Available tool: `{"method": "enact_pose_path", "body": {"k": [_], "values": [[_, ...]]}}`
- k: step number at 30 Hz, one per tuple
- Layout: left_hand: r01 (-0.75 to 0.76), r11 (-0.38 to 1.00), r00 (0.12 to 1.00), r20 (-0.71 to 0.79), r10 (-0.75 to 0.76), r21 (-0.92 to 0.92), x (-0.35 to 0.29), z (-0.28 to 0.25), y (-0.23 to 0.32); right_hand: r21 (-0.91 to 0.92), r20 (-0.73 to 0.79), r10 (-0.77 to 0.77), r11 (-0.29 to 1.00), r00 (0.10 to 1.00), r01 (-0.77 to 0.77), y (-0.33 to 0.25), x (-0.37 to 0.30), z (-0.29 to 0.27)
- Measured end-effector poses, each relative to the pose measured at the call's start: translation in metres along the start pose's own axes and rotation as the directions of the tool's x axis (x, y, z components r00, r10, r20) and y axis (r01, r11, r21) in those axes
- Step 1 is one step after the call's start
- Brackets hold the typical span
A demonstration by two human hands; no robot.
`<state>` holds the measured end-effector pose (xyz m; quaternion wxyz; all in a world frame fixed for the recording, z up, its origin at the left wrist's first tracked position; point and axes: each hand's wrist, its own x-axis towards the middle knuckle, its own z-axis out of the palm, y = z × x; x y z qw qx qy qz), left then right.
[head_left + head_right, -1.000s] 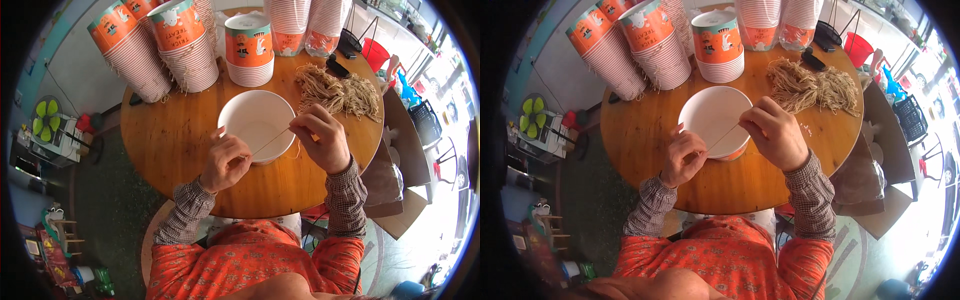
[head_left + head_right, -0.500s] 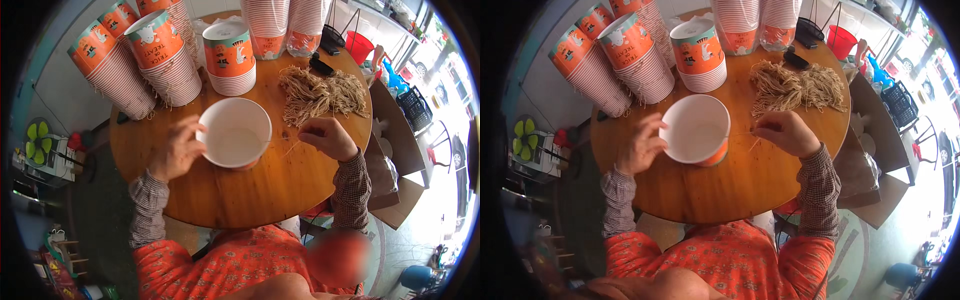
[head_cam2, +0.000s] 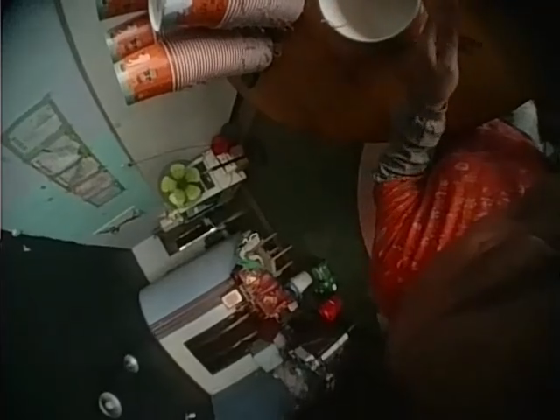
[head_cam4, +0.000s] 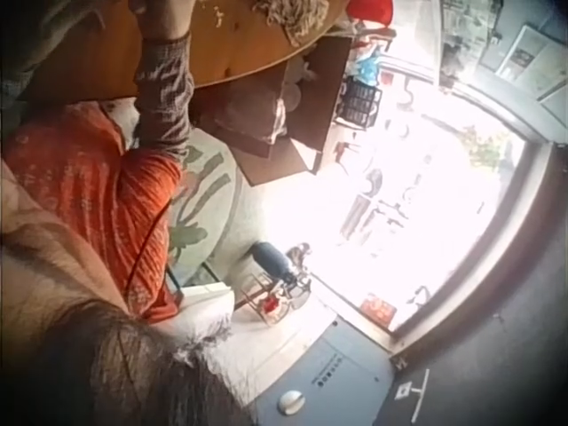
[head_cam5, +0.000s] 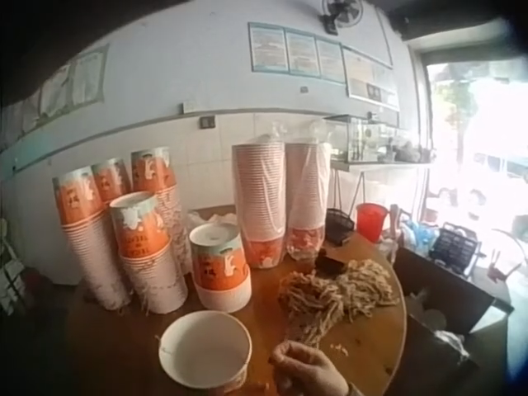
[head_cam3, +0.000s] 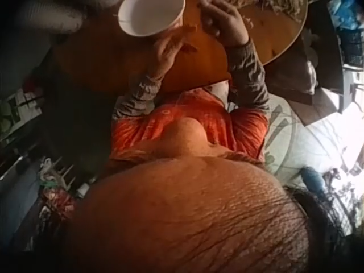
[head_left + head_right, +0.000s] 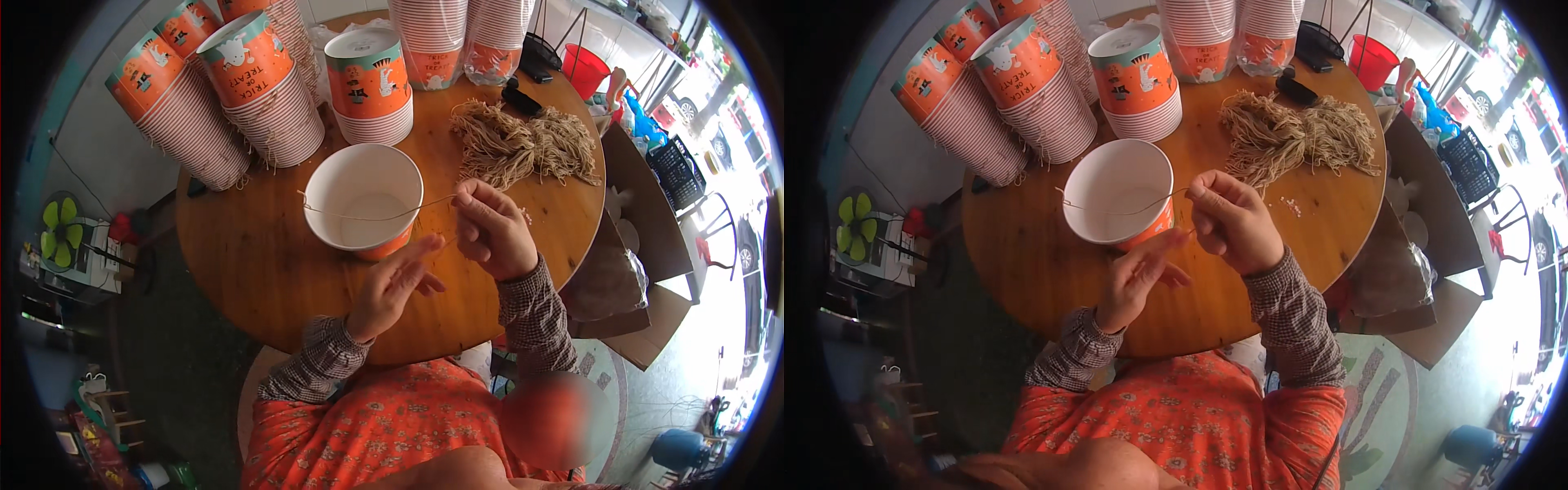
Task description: Threading twine through pre-punched holes in paper buckets to attach handles.
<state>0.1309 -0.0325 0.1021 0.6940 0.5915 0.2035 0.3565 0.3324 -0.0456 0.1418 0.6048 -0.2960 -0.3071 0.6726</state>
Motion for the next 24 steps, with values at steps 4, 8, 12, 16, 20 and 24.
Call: {"method": "enact_pose_path", "body": {"k": [4,8,12,16,20,24], "values": [[0.235,0.925,0.972,0.079,-0.221,-0.297,0.0,0.003,-0.007,0.112,0.036,0.042,0.993,0.998,-0.045,0.011,-0.001,-0.014],[0.355,0.894,0.932,0.174,-0.317,-0.273,0.001,0.005,-0.019,0.126,-0.033,0.073,0.99,0.997,-0.068,0.023,-0.001,-0.031],[0.397,0.903,0.9,0.26,-0.349,-0.163,0.006,0.003,-0.029,0.134,-0.032,0.096,0.987,0.995,-0.09,0.033,-0.001,-0.036],[0.479,0.837,0.873,0.243,-0.422,-0.267,0.003,-0.002,-0.024,0.052,-0.149,0.057,0.997,0.987,-0.05,0.038,0.0,-0.043],[0.514,0.8,0.857,0.216,-0.467,-0.311,0.005,-0.008,-0.011,-0.078,-0.202,0.032,0.996,0.979,-0.049,0.042,-0.004,-0.048],[0.564,0.778,0.825,0.149,-0.545,-0.277,0.006,-0.016,0.002,-0.672,-0.08,-0.31,0.719,0.947,0.179,0.038,-0.025,-0.017]]}}
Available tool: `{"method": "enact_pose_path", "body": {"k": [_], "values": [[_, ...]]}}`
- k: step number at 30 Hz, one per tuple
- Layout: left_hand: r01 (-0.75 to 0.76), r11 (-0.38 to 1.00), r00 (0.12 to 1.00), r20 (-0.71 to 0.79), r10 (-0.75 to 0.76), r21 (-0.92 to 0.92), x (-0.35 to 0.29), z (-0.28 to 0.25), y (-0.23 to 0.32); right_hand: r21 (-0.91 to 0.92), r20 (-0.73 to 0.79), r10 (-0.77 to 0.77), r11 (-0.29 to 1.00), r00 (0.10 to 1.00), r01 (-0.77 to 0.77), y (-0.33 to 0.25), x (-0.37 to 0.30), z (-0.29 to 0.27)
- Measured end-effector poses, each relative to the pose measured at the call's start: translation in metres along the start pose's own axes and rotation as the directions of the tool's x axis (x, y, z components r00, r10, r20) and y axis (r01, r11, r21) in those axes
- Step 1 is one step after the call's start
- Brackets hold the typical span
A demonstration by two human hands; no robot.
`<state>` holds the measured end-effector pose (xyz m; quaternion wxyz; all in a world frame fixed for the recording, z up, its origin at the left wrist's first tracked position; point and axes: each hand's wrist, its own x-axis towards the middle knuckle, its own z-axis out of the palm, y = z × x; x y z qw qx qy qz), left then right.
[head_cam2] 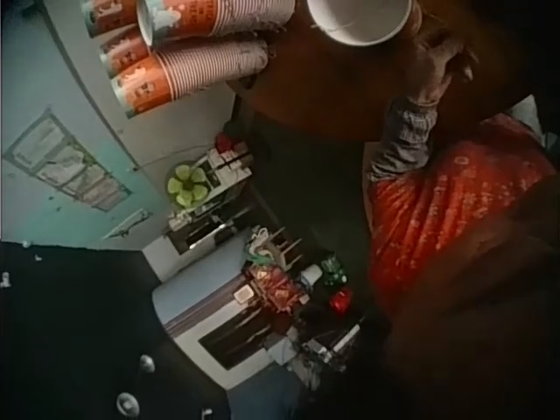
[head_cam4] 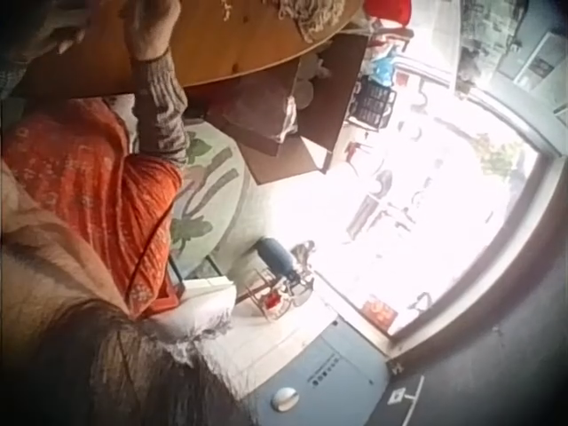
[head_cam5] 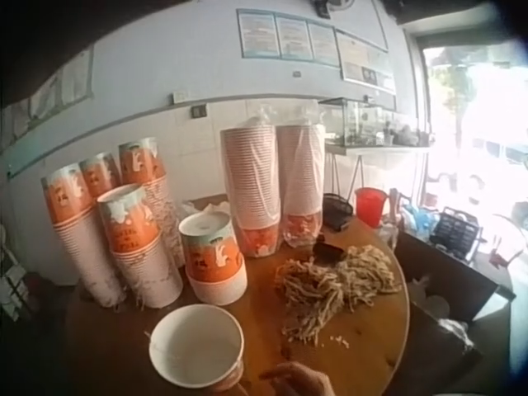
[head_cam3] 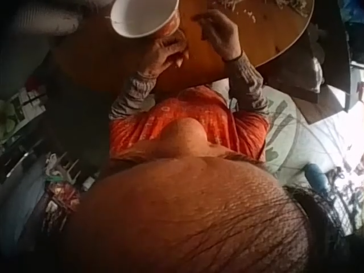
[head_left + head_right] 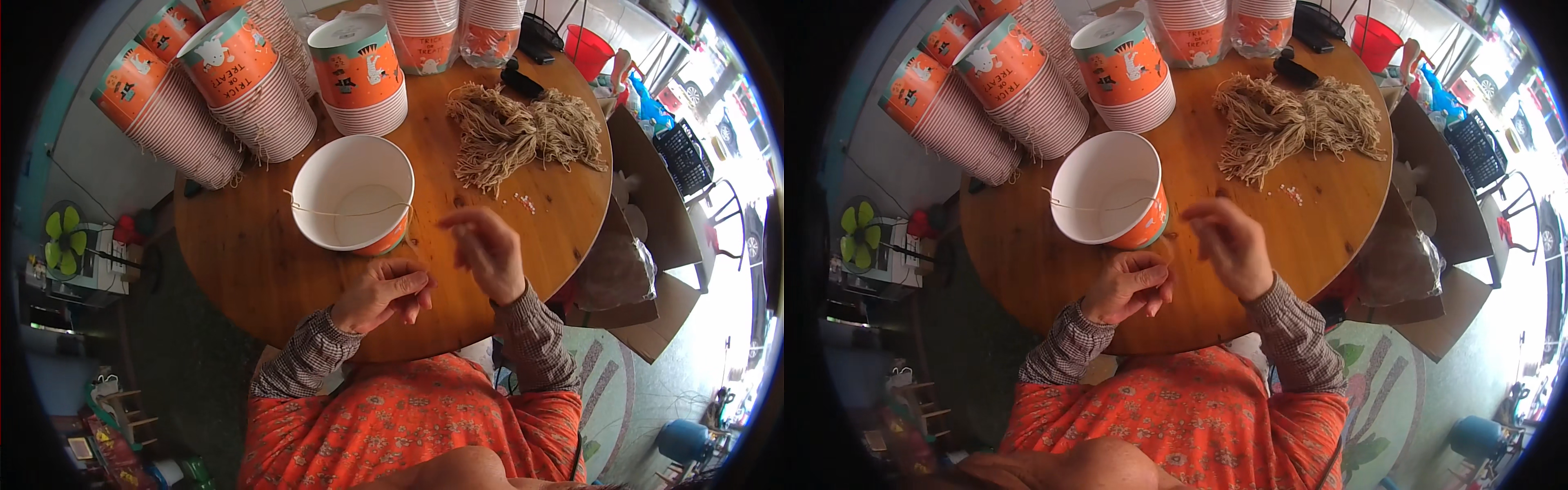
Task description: Threading twine through pre-punched holes in paper buckets to attach handles.
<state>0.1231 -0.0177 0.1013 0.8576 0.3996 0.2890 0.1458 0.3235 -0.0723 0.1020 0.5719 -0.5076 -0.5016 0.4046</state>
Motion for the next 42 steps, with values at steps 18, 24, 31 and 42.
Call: {"method": "enact_pose_path", "body": {"k": [18,24,31,42], "values": [[-0.294,0.941,0.944,-0.106,0.314,0.17,-0.019,0.002,-0.001,0.071,0.18,0.045,0.996,0.983,-0.059,0.003,-0.024,0.007],[-0.374,0.76,0.896,-0.002,0.443,0.531,-0.016,0.005,-0.01,0.029,0.178,0.032,0.999,0.983,-0.038,0.0,-0.025,0.012],[-0.466,0.2,0.609,0.148,0.779,0.862,-0.009,0.016,-0.004,0.014,0.148,0.038,0.999,0.988,-0.04,0.008,-0.023,0.013],[-0.313,-0.3,0.421,0.415,0.807,0.901,0.002,0.016,0.013,0.096,0.155,0.052,0.993,0.987,-0.067,0.005,-0.003,0.003]]}}
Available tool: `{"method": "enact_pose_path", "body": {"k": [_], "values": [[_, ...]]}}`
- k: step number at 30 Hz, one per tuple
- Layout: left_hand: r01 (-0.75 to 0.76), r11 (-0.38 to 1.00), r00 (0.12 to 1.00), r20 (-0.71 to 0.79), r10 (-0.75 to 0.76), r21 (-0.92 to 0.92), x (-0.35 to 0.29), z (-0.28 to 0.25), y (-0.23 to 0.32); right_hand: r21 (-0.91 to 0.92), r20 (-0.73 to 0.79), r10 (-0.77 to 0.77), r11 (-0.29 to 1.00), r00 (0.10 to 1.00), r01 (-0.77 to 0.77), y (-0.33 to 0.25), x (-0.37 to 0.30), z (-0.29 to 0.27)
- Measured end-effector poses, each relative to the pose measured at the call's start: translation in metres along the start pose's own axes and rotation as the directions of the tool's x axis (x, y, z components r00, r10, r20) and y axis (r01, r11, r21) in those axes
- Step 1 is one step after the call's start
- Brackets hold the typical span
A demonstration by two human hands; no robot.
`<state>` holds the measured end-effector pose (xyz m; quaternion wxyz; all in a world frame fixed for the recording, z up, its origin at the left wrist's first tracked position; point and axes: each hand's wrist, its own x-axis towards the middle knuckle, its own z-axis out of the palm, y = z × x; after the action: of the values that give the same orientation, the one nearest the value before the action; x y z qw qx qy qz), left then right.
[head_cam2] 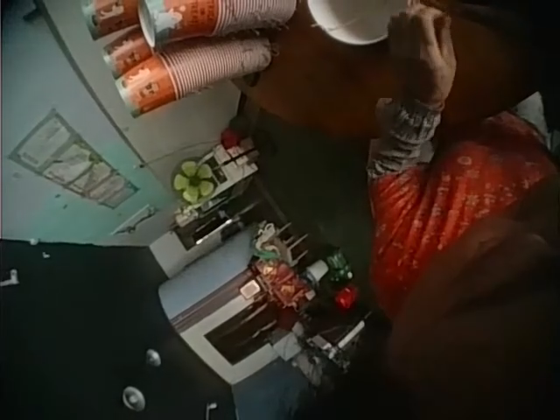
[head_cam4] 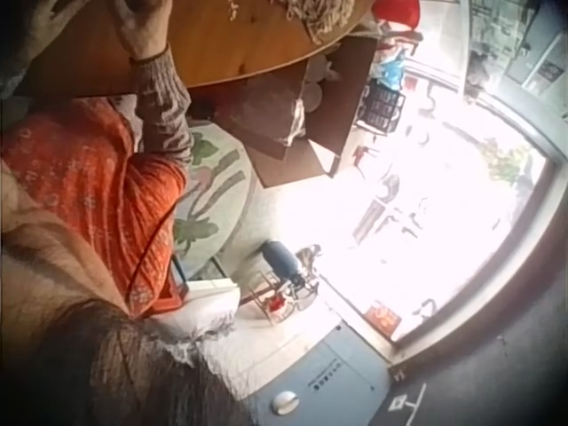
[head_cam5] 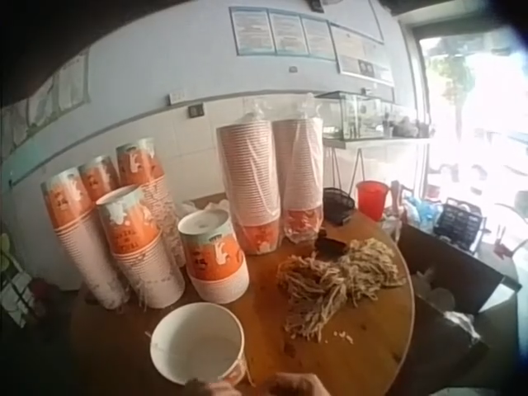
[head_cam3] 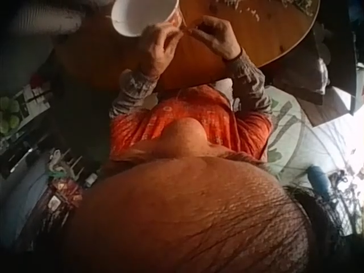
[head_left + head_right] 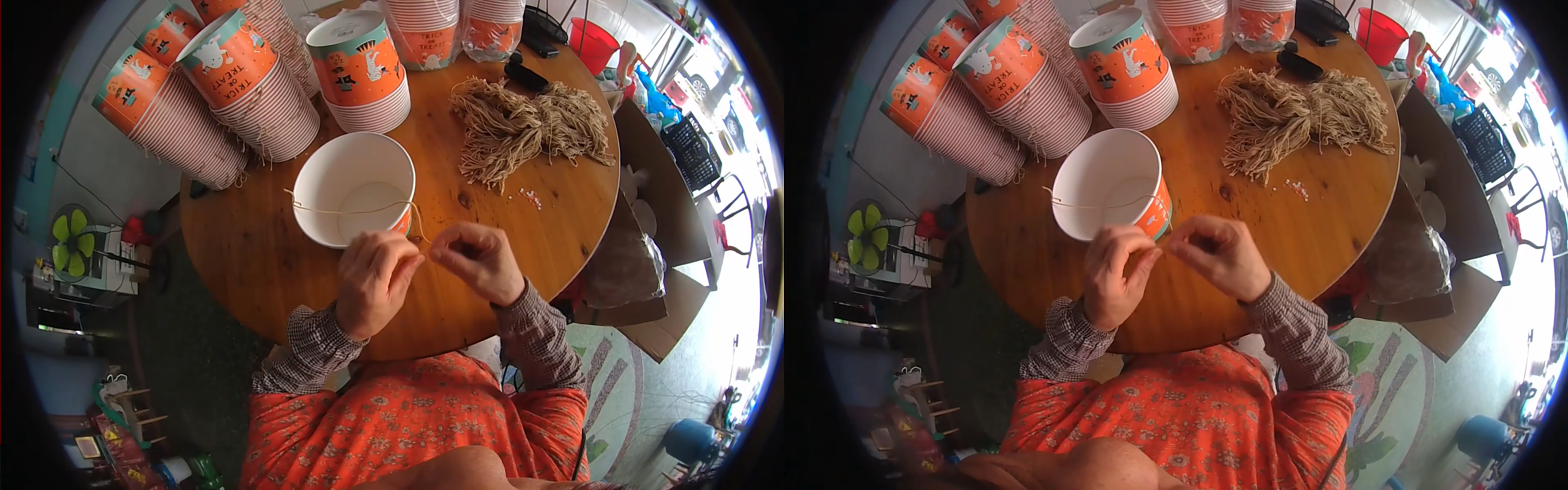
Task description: Threading twine through pre-punched holes in paper buckets to attach handles.
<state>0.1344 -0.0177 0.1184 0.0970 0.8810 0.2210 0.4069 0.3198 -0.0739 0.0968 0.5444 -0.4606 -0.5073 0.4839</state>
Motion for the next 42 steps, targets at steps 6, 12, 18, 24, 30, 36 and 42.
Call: {"method": "enact_pose_path", "body": {"k": [6,12,18,24,30,36,42], "values": [[0.083,0.962,0.993,0.061,-0.102,0.26,0.005,-0.007,-0.018,0.26,-0.483,-0.146,0.918,0.863,0.3,-0.008,0.063,-0.061],[0.384,0.913,0.909,-0.116,-0.4,-0.139,0.0,-0.042,-0.028,0.218,-0.386,-0.144,0.946,0.911,0.242,0.014,0.061,-0.028],[0.424,0.867,0.882,-0.097,-0.461,-0.262,-0.016,-0.053,-0.027,-0.014,-0.244,-0.344,0.936,0.907,0.351,0.013,0.052,0.028],[0.367,0.9,0.915,-0.084,-0.395,-0.234,-0.021,-0.058,-0.026,-0.019,-0.256,-0.342,0.937,0.904,0.348,0.01,0.042,0.035],[0.316,0.925,0.936,-0.088,-0.34,-0.213,-0.025,-0.059,-0.027,-0.013,-0.249,-0.304,0.95,0.92,0.311,0.009,0.034,0.035],[0.3,0.936,0.945,-0.075,-0.318,-0.186,-0.024,-0.06,-0.022,0.012,-0.234,-0.288,0.954,0.929,0.299,0.008,0.03,0.033],[0.263,0.95,0.959,-0.061,-0.277,-0.167,-0.023,-0.058,-0.018,-0.087,-0.237,-0.322,0.947,0.917,0.31,0.007,0.027,0.031]]}}
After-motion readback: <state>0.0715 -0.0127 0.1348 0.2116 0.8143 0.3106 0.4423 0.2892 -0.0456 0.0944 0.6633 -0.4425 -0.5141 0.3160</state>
